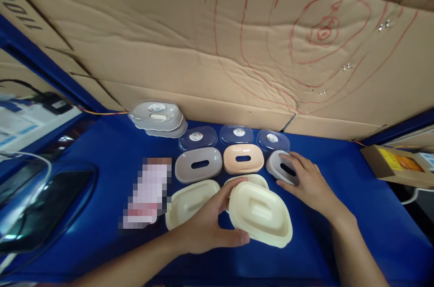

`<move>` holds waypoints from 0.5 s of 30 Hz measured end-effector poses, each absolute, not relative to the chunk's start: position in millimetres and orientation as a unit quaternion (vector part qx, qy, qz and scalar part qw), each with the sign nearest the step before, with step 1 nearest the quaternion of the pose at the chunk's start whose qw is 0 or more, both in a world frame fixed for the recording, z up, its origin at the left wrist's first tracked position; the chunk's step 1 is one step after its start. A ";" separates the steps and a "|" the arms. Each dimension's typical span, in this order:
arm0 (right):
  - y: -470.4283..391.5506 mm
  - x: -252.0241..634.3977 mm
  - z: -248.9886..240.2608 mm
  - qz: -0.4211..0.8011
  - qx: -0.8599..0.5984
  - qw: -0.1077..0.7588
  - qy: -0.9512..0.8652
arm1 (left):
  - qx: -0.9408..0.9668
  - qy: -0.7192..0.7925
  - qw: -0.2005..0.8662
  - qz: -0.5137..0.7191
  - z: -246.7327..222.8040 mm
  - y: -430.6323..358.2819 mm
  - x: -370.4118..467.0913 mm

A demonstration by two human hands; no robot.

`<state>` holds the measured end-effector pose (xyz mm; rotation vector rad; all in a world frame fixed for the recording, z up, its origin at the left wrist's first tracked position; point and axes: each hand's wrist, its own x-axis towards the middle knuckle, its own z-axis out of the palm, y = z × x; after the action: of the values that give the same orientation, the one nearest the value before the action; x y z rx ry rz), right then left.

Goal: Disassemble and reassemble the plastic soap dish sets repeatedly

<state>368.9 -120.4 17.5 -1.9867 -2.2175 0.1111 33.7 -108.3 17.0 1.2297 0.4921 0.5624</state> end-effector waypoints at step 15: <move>-135.5 340.8 42.6 0.146 -0.567 0.189 -0.789 | 0.583 0.258 0.726 0.257 23.4 -112.1 32.3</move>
<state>340.8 -135.5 42.6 -1.5936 -2.2184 0.4094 32.3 -112.1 23.4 1.2868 0.5681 0.5669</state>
